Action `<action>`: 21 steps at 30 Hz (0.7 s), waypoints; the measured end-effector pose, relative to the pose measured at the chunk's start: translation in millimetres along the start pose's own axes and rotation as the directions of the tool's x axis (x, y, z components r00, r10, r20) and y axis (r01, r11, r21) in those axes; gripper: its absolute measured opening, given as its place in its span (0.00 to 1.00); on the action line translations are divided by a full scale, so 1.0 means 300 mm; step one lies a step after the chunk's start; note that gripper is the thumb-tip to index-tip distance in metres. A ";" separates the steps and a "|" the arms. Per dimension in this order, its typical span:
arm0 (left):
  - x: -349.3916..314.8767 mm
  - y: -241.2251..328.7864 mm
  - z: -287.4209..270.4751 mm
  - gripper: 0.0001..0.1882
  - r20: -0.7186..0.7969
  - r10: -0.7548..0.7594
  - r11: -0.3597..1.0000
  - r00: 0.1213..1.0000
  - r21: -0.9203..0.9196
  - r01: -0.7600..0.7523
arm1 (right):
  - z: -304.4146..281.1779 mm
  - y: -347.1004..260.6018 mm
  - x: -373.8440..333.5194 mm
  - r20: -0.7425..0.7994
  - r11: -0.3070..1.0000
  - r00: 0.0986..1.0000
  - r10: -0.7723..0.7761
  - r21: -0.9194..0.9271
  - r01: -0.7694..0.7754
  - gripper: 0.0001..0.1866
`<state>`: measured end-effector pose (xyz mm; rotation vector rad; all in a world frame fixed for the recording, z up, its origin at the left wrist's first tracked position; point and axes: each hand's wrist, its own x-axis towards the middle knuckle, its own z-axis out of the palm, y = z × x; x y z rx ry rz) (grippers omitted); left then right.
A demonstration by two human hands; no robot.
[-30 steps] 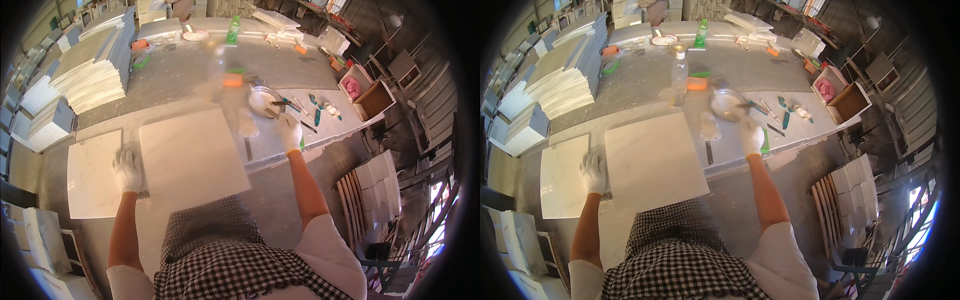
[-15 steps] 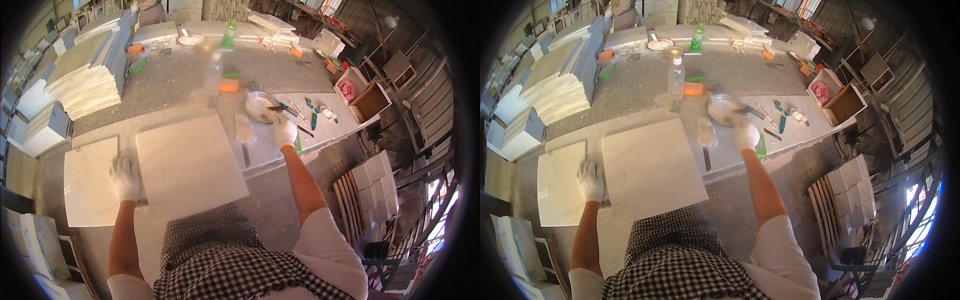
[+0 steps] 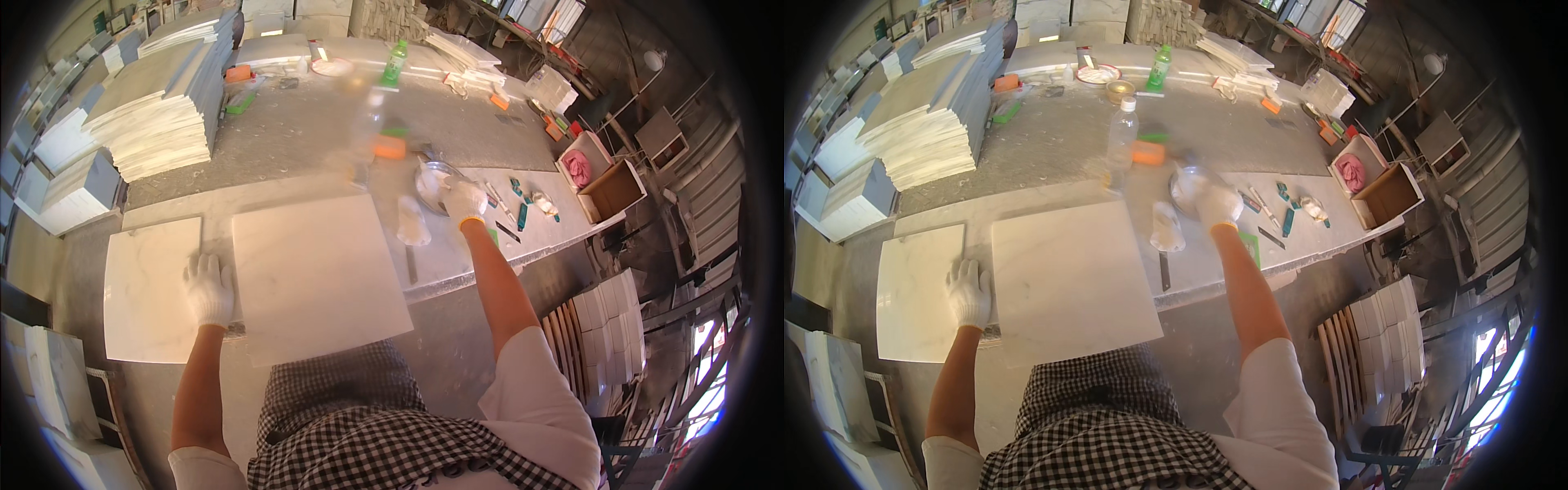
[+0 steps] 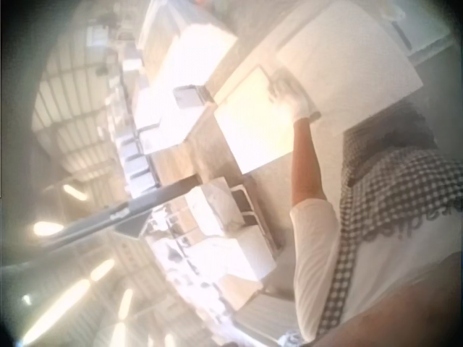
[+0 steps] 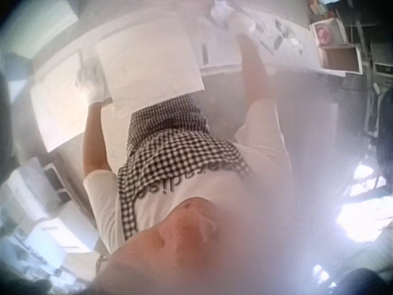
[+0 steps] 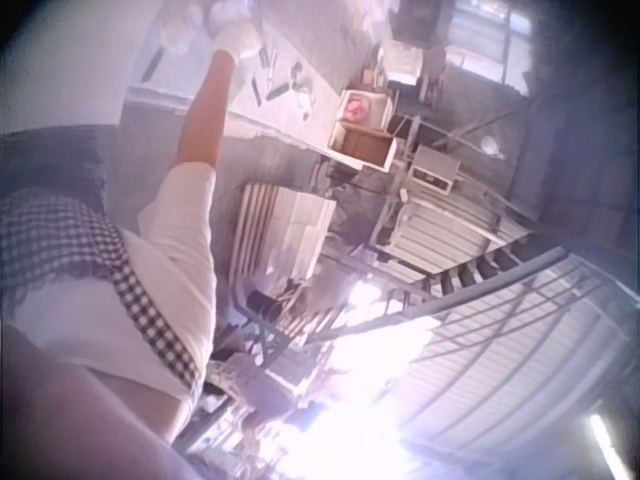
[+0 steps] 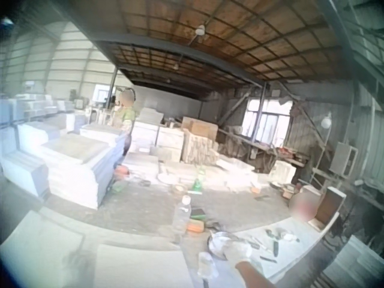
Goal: The person wipes the surface of a white rectangular panel with a cloth, then uses a small blade to scrape the edges and corners. The person repeats the wiping and scraping steps on the same panel.
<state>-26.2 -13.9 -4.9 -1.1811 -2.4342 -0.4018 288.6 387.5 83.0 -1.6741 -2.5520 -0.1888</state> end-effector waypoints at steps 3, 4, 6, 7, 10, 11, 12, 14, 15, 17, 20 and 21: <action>0.003 0.001 -0.002 0.13 0.032 -0.012 1.000 0.999 0.001 0.012 | -0.029 -0.058 0.010 0.023 0.989 0.999 -0.038 0.144 0.034 0.24; 0.003 0.001 -0.003 0.13 0.055 -0.023 1.000 0.998 -0.005 0.024 | -0.044 -0.066 0.014 0.046 0.986 0.996 -0.073 0.155 0.065 0.25; 0.002 0.002 -0.005 0.13 0.060 -0.024 0.999 0.998 -0.026 0.025 | -0.059 -0.072 0.032 0.125 0.978 0.983 -0.132 0.180 0.108 0.26; 0.002 0.001 -0.006 0.13 0.043 -0.013 0.999 0.999 -0.038 0.014 | -0.051 -0.073 0.043 0.114 0.980 0.979 -0.171 0.124 0.156 0.22; 0.008 0.003 0.002 0.13 -0.003 0.010 0.999 1.000 -0.034 -0.010 | 0.026 -0.058 0.111 0.104 0.961 0.958 -0.266 -0.049 0.272 0.17; 0.004 0.002 0.003 0.13 0.043 -0.016 1.000 0.999 -0.013 0.016 | 0.064 -0.052 0.145 0.112 0.948 0.951 -0.287 -0.108 0.298 0.17; 0.000 0.001 0.004 0.13 0.007 0.005 1.000 1.000 -0.022 -0.005 | 0.114 -0.047 0.159 0.128 0.927 0.938 -0.322 -0.158 0.339 0.18; 0.001 0.001 0.004 0.13 0.012 -0.016 0.999 1.000 -0.028 0.016 | 0.179 0.000 0.167 0.070 0.958 0.955 -0.287 0.041 0.285 0.22; -0.001 0.002 0.002 0.13 0.002 -0.015 0.999 1.000 -0.050 0.015 | 0.197 0.016 0.169 0.012 0.949 0.968 -0.253 0.195 0.246 0.24; 0.003 0.003 -0.002 0.13 -0.014 -0.021 0.999 1.000 -0.039 0.021 | 0.199 0.032 0.163 0.027 0.956 0.992 -0.122 0.272 0.110 0.27; 0.005 0.005 -0.012 0.12 -0.031 -0.006 1.000 0.999 -0.007 0.006 | 0.145 0.016 0.115 -0.003 0.935 0.999 -0.036 0.354 0.035 0.25; 0.005 0.005 -0.015 0.11 -0.023 -0.011 1.000 1.000 0.002 0.011 | 0.121 0.003 0.089 -0.023 0.919 1.000 -0.017 0.394 0.025 0.24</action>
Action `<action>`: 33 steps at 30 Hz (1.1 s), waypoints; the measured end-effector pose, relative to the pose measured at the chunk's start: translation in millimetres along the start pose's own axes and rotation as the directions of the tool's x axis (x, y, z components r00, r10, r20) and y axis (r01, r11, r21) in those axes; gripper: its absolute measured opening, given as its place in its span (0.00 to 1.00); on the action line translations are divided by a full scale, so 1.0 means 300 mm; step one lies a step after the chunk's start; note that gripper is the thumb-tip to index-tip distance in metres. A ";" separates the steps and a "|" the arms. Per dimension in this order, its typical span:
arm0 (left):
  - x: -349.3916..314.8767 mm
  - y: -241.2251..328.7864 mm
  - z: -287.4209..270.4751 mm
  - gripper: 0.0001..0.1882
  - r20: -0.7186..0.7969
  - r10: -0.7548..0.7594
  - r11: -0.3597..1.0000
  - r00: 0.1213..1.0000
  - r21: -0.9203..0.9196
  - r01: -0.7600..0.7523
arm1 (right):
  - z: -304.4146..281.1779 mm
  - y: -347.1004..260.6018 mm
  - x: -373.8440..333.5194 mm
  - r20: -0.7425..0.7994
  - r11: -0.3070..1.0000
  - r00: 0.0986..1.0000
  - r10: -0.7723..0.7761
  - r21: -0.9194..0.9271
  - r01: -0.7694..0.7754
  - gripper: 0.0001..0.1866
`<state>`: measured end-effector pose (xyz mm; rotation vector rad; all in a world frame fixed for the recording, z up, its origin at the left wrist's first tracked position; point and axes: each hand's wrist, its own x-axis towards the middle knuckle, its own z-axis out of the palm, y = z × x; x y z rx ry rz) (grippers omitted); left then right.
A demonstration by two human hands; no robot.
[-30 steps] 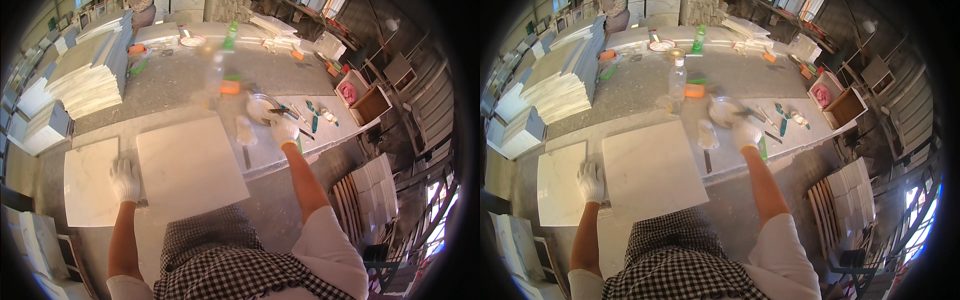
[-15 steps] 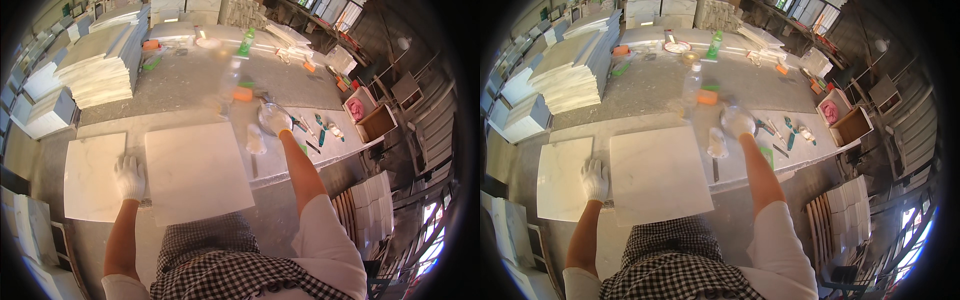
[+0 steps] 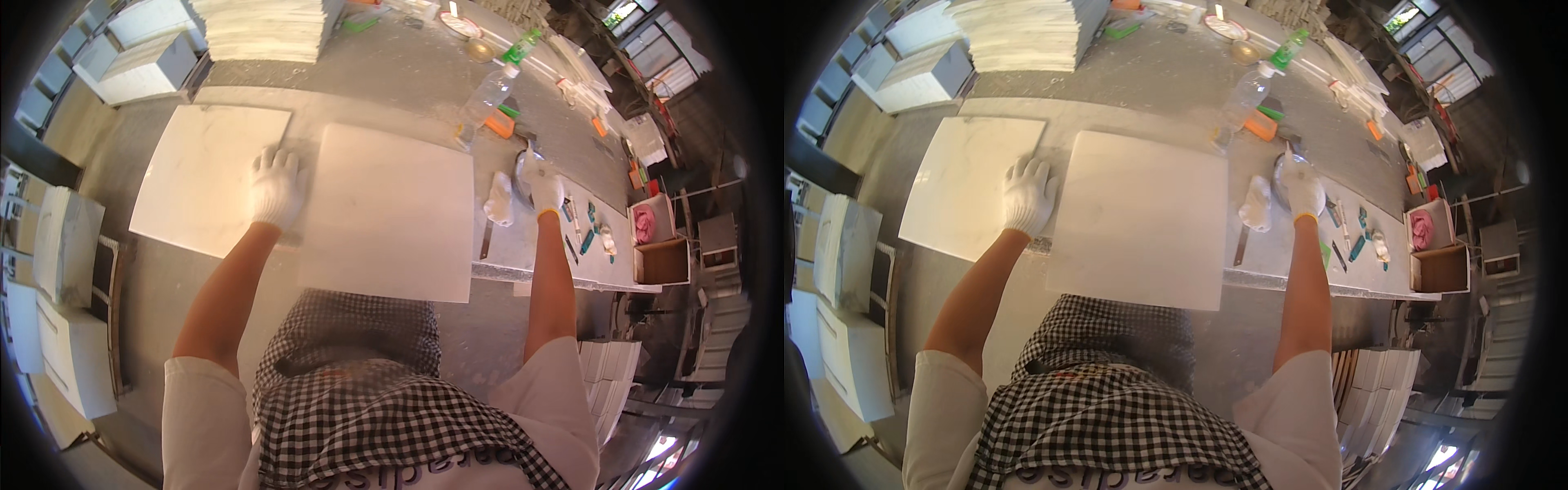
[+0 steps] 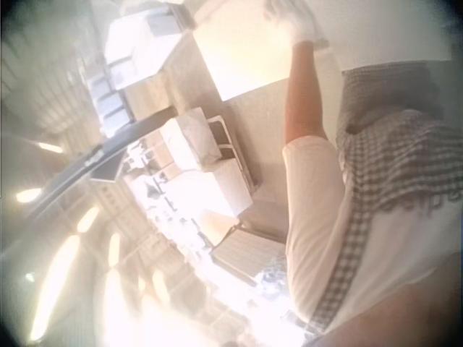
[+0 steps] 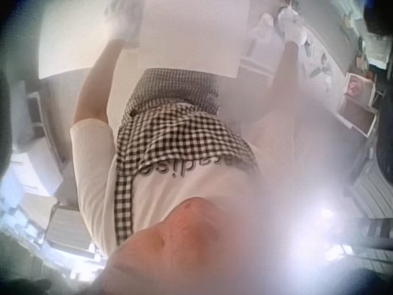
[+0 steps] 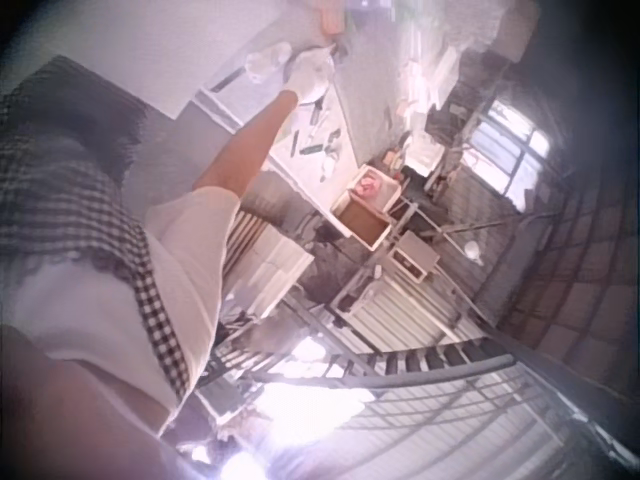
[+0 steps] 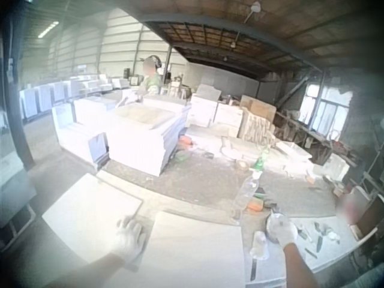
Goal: The person wipes the surface of a white rectangular panel with a cloth, then uses a small blade to scrape the edges and corners. The person repeats the wiping and scraping steps on the same panel.
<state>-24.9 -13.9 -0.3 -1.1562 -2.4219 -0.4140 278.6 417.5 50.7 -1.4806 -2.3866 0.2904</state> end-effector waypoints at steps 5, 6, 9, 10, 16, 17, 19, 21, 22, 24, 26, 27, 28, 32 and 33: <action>0.000 -0.002 0.012 0.10 -0.078 0.024 1.000 0.997 -0.016 -0.026 | 0.041 -0.164 -0.182 -0.009 0.842 0.935 -0.356 0.432 0.325 0.14; -0.001 -0.004 0.016 0.10 -0.089 0.028 0.999 0.996 -0.016 -0.030 | 0.062 -0.198 -0.234 -0.002 0.817 0.870 -0.493 0.342 0.464 0.15; -0.002 -0.010 0.026 0.10 -0.104 0.030 0.999 0.994 -0.023 -0.032 | 0.143 -0.315 -0.432 0.049 0.815 0.852 -0.521 0.327 0.479 0.18; -0.002 -0.011 0.029 0.10 -0.109 0.028 0.999 0.994 -0.025 -0.031 | 0.164 -0.357 -0.497 0.081 0.774 0.841 -0.534 0.447 0.448 0.19; -0.006 -0.013 0.035 0.10 -0.049 -0.002 1.000 0.999 -0.028 0.001 | 0.184 -0.545 -0.702 0.171 0.645 0.722 -0.670 0.616 0.453 0.20; -0.006 -0.014 0.034 0.11 -0.035 -0.006 1.000 0.999 -0.026 0.005 | 0.183 -0.567 -0.712 0.223 0.666 0.727 -0.649 0.629 0.401 0.19; -0.007 -0.014 0.033 0.11 0.006 -0.016 1.000 1.000 -0.011 0.016 | 0.181 -0.605 -0.722 0.244 0.639 0.708 -0.663 0.678 0.364 0.18; -0.006 -0.014 0.033 0.11 0.028 -0.022 1.000 0.999 0.003 0.022 | 0.173 -0.630 -0.728 0.284 0.647 0.696 -0.660 0.686 0.333 0.17; -0.006 -0.015 0.033 0.11 0.031 -0.024 1.000 0.999 0.010 0.023 | 0.167 -0.640 -0.730 0.308 0.657 0.691 -0.654 0.685 0.316 0.16; -0.008 -0.015 0.034 0.12 0.035 -0.028 1.000 0.999 0.007 0.028 | 0.155 -0.658 -0.733 0.311 0.642 0.677 -0.667 0.701 0.310 0.16; -0.010 -0.015 0.036 0.12 0.034 -0.034 0.999 0.999 -0.012 0.034 | 0.142 -0.670 -0.735 0.327 0.653 0.672 -0.665 0.691 0.310 0.16; -0.011 -0.014 0.038 0.12 0.014 -0.029 0.999 0.999 -0.012 0.029 | 0.136 -0.673 -0.736 0.338 0.668 0.673 -0.658 0.675 0.314 0.16; -0.011 -0.014 0.040 0.12 -0.007 -0.024 1.000 1.000 -0.013 0.024 | 0.133 -0.676 -0.736 0.337 0.669 0.669 -0.663 0.667 0.327 0.16; -0.009 -0.013 0.043 0.12 -0.032 -0.022 0.999 0.999 -0.027 0.021 | 0.139 -0.679 -0.737 0.348 0.702 0.674 -0.652 0.612 0.363 0.17; -0.008 -0.013 0.042 0.12 -0.029 -0.022 0.999 0.999 -0.025 0.022 | 0.144 -0.678 -0.738 0.333 0.688 0.677 -0.657 0.632 0.356 0.17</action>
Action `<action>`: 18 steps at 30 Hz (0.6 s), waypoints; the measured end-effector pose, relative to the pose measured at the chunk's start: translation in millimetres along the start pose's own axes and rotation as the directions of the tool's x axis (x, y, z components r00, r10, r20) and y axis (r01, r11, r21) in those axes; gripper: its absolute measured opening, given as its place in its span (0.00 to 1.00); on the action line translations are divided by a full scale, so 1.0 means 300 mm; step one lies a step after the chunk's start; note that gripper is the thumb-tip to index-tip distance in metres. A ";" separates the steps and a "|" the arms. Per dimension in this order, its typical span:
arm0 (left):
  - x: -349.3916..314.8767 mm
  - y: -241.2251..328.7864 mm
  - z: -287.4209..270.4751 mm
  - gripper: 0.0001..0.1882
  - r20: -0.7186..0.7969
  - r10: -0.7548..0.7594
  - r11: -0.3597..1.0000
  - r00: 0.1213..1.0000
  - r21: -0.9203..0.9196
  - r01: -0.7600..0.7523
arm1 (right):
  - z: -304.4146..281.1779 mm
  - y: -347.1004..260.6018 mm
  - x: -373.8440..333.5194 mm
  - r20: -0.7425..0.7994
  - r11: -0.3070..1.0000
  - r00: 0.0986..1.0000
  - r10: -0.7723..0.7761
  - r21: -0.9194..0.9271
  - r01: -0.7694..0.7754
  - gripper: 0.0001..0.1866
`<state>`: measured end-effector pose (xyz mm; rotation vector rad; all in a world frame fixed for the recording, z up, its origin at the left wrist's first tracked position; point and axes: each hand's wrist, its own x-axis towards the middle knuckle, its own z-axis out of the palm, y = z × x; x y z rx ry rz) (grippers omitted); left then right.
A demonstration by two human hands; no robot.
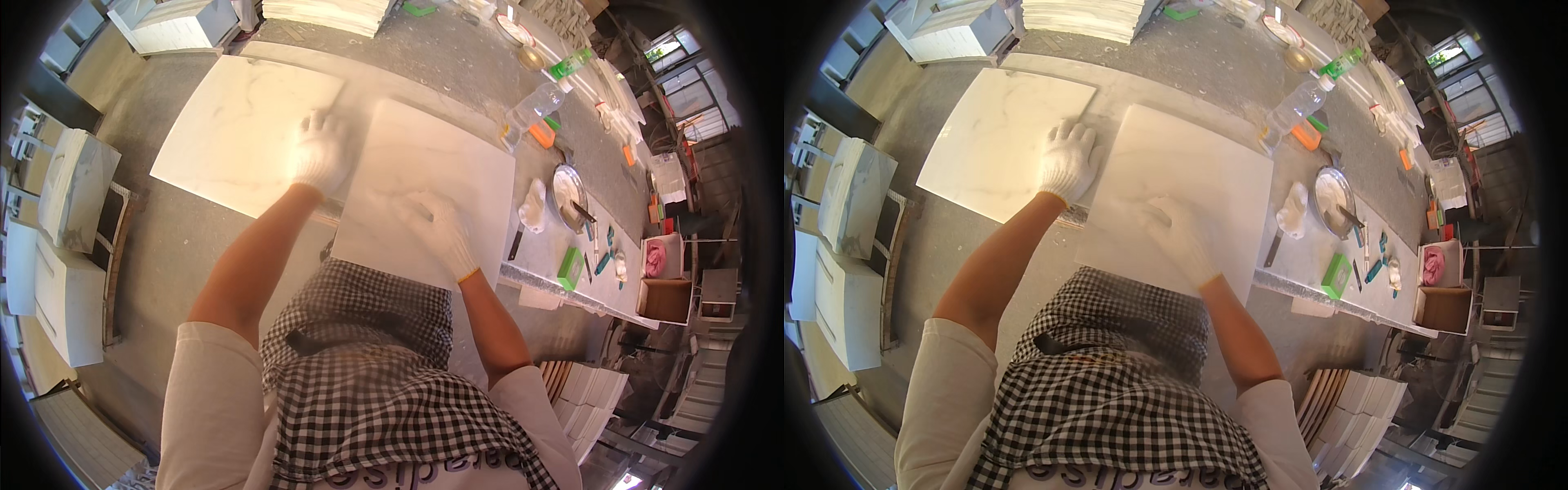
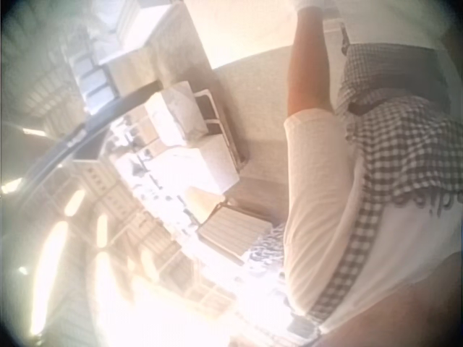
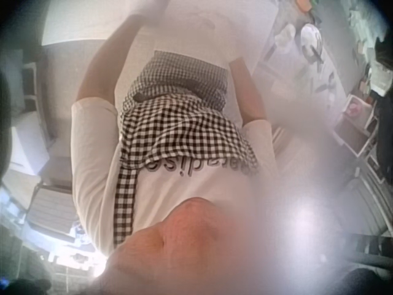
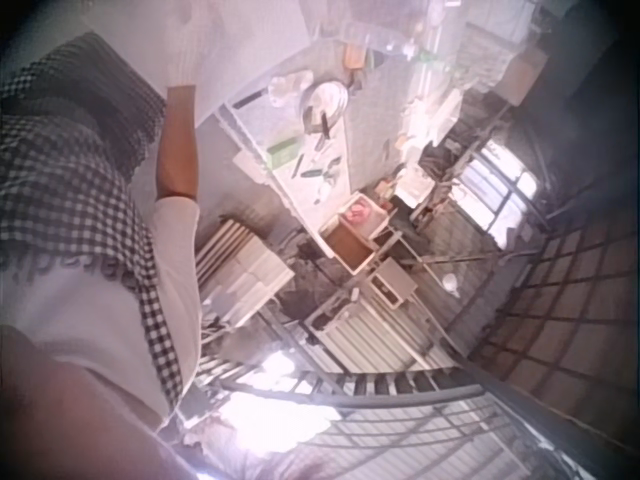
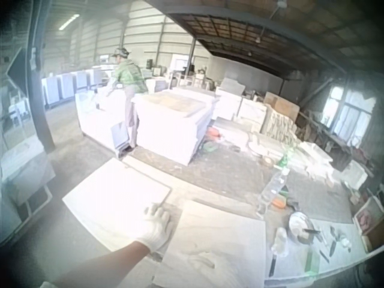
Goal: The person wipes the surface of a white rectangular panel with a cloth, then uses a small blade to scrape the edges and corners. The person repeats the wiping and scraping steps on the same panel.
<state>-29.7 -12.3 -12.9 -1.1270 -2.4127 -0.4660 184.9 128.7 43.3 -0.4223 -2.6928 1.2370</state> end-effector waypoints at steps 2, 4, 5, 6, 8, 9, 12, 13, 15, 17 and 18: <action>-0.001 0.001 -0.002 0.12 -0.001 -0.001 1.000 1.000 -0.001 0.001 | 0.004 0.006 0.000 -0.004 0.999 1.000 -0.002 0.036 0.002 0.17; -0.001 0.003 -0.005 0.12 0.007 -0.007 1.000 1.000 -0.006 0.007 | 0.005 0.010 0.000 0.011 0.998 1.000 0.020 0.061 -0.021 0.17; -0.002 0.003 -0.006 0.12 0.006 -0.011 1.000 1.000 -0.013 0.011 | 0.005 0.010 0.000 0.010 0.999 1.000 0.016 0.049 -0.016 0.17; -0.002 0.003 -0.006 0.12 0.007 -0.006 1.000 1.000 -0.010 0.006 | 0.004 0.010 -0.001 0.009 0.999 1.000 0.015 0.035 -0.015 0.17; -0.002 0.002 -0.006 0.12 0.004 0.000 1.000 1.000 -0.012 0.000 | 0.001 0.005 0.000 0.012 0.999 1.000 0.019 0.028 -0.019 0.16; -0.001 0.001 -0.005 0.12 0.012 0.000 1.000 1.000 -0.004 0.001 | 0.000 0.002 0.000 0.016 0.999 1.000 0.024 0.034 -0.024 0.16; -0.001 -0.001 -0.001 0.12 0.023 -0.005 1.000 1.000 0.007 0.005 | -0.004 -0.007 0.001 0.021 0.999 0.999 0.041 0.021 -0.042 0.17; -0.001 -0.002 0.000 0.12 0.022 -0.003 1.000 1.000 0.011 0.003 | -0.005 -0.010 0.001 0.021 0.999 0.999 0.048 0.012 -0.048 0.17; -0.002 -0.002 0.002 0.12 0.023 -0.005 1.000 1.000 0.009 0.005 | -0.005 -0.012 0.001 0.020 0.999 0.999 0.049 0.022 -0.050 0.17; -0.002 -0.001 0.003 0.12 0.025 -0.012 1.000 1.000 -0.002 0.012 | -0.004 -0.011 0.001 0.014 0.999 0.999 0.044 0.027 -0.044 0.17; -0.002 0.000 0.003 0.12 0.029 -0.016 1.000 0.999 -0.004 0.016 | -0.003 -0.009 0.001 0.008 0.999 0.999 0.037 0.025 -0.038 0.17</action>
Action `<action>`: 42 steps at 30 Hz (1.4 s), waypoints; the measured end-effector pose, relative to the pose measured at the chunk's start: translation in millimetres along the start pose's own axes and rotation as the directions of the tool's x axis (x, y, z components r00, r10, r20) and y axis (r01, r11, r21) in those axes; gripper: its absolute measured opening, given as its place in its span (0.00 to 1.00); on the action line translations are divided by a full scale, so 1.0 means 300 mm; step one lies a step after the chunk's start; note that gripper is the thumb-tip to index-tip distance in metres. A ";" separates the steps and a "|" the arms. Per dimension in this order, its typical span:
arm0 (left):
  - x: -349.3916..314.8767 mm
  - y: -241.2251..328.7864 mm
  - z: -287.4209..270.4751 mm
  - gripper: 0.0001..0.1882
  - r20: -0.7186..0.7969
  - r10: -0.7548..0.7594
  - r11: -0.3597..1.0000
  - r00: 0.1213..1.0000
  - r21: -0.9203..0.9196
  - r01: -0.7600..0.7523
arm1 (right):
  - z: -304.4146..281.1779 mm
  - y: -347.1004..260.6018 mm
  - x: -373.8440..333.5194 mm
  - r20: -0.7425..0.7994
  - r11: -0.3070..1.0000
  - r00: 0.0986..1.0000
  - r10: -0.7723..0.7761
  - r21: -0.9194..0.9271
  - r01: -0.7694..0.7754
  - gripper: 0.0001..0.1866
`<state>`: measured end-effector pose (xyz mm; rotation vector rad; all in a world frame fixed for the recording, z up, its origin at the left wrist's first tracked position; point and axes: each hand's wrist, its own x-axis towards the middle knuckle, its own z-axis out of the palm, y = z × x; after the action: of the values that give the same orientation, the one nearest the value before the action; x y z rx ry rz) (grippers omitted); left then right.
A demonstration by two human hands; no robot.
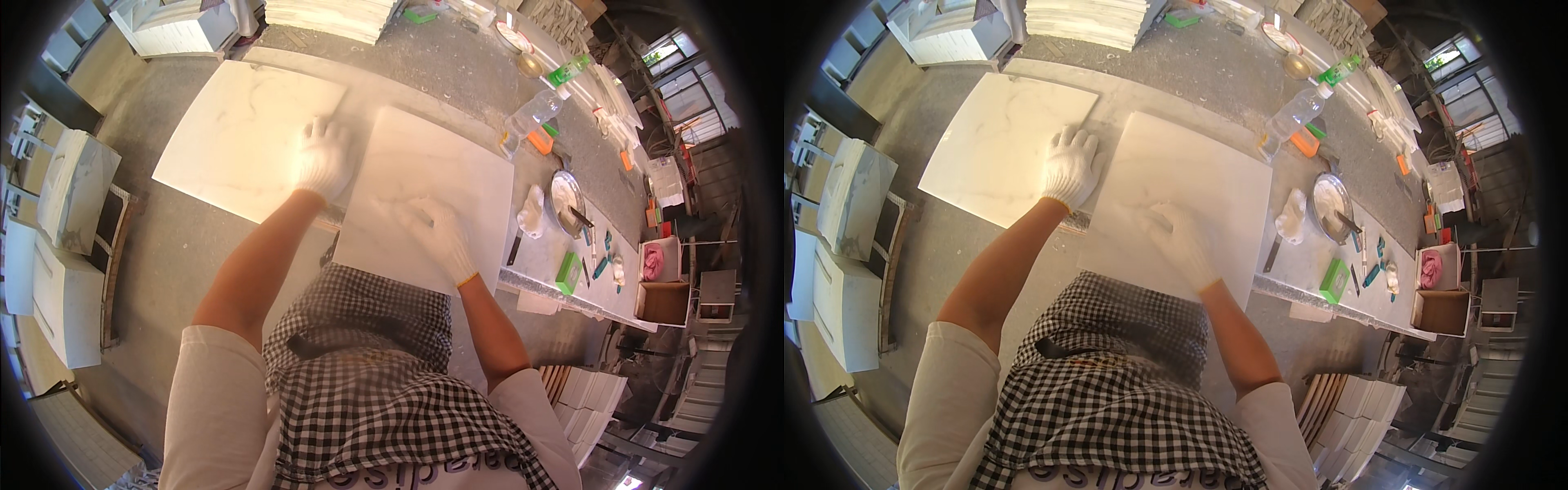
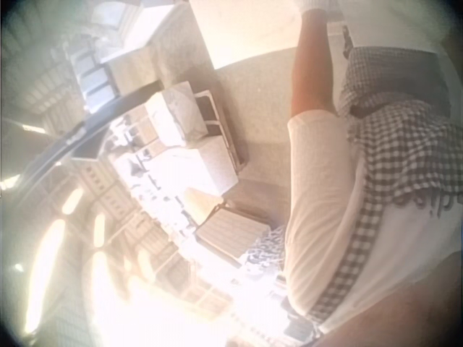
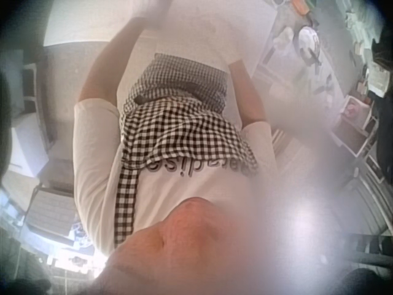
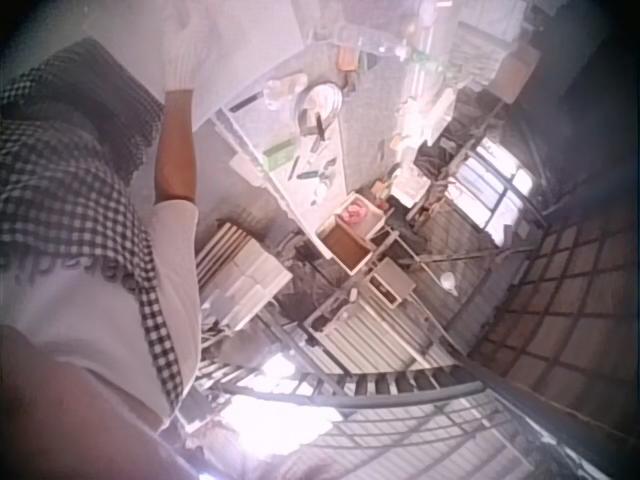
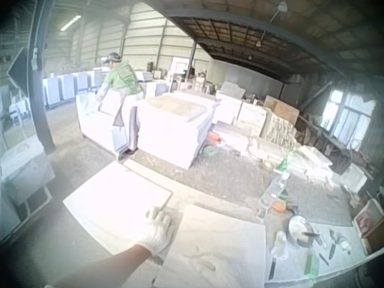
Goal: The person wipes the surface of a white rectangular panel with a cloth, then uses a small blade to scrape the edges and corners. The person repeats the wiping and scraping steps on the same panel.
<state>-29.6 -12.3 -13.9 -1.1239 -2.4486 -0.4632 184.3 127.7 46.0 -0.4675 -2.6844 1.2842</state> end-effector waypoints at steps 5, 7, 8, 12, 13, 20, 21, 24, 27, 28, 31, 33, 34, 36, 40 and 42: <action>0.001 0.003 -0.006 0.12 -0.008 -0.001 1.000 1.000 -0.023 0.001 | 0.005 0.015 -0.002 -0.008 1.000 1.000 -0.005 0.007 0.005 0.17; 0.003 0.003 -0.009 0.12 -0.015 0.007 1.000 1.000 -0.023 -0.008 | 0.009 0.020 -0.003 -0.017 1.000 1.000 0.001 0.008 -0.001 0.17; 0.003 0.003 -0.011 0.12 -0.018 0.010 1.000 1.000 -0.027 -0.010 | 0.010 0.022 -0.003 -0.022 1.000 1.000 0.003 0.010 -0.002 0.17; 0.003 0.004 -0.018 0.12 0.015 0.008 1.000 1.000 -0.010 -0.007 | 0.011 0.023 -0.002 -0.033 1.000 0.999 -0.021 -0.019 0.021 0.17; 0.003 0.005 -0.019 0.12 0.023 0.005 1.000 1.000 -0.008 -0.005 | 0.010 0.021 -0.002 -0.033 0.999 0.999 -0.021 -0.033 0.020 0.17; 0.004 0.002 -0.015 0.12 0.007 0.020 1.000 1.000 -0.001 -0.020 | 0.000 0.007 -0.009 -0.010 1.000 1.000 0.014 0.019 -0.014 0.18; 0.004 0.002 -0.013 0.12 -0.002 0.021 1.000 1.000 -0.003 -0.021 | 0.001 0.007 -0.008 -0.015 1.000 1.000 0.003 0.023 -0.002 0.18; 0.004 0.004 -0.011 0.12 -0.019 0.020 1.000 1.000 -0.009 -0.020 | 0.005 0.009 -0.010 -0.025 1.000 1.000 0.009 0.010 -0.008 0.18; 0.005 0.006 -0.015 0.11 -0.014 0.013 1.000 1.000 -0.010 -0.013 | 0.006 0.014 -0.012 -0.037 1.000 0.999 0.017 -0.008 -0.018 0.18; 0.007 0.007 -0.017 0.11 -0.012 0.012 1.000 1.000 -0.010 -0.012 | 0.006 0.015 -0.013 -0.041 1.000 0.999 0.012 -0.010 -0.013 0.18; 0.008 0.009 -0.022 0.11 -0.015 0.014 1.000 1.000 -0.006 -0.014 | 0.005 0.018 -0.011 -0.034 0.999 0.999 0.039 0.013 -0.039 0.17; 0.008 0.008 -0.020 0.11 -0.019 0.018 1.000 1.000 -0.008 -0.018 | 0.005 0.021 -0.012 -0.043 0.999 0.999 -0.005 0.033 0.006 0.18; 0.007 0.007 -0.018 0.11 -0.021 0.019 1.000 1.000 -0.011 -0.019 | 0.004 0.024 -0.013 -0.045 0.998 0.999 -0.001 0.059 0.004 0.18; 0.006 0.002 -0.010 0.11 -0.036 0.028 1.000 0.999 -0.013 -0.028 | 0.009 0.033 -0.019 -0.110 0.999 0.994 0.018 0.053 -0.012 0.18; -0.013 -0.005 -0.005 0.12 -0.034 0.024 0.999 0.999 -0.044 -0.025 | -0.007 0.082 -0.029 -0.262 0.989 0.964 0.040 0.145 -0.002 0.17; -0.006 0.002 -0.002 0.15 -0.017 -0.012 0.997 1.000 -0.076 0.010 | 0.000 0.114 -0.010 -0.426 0.999 0.904 0.024 0.042 -0.006 0.17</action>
<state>-27.9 -13.2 -14.0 -1.1324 -2.4421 -0.5713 194.8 146.7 19.4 -0.6771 -2.2889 1.0831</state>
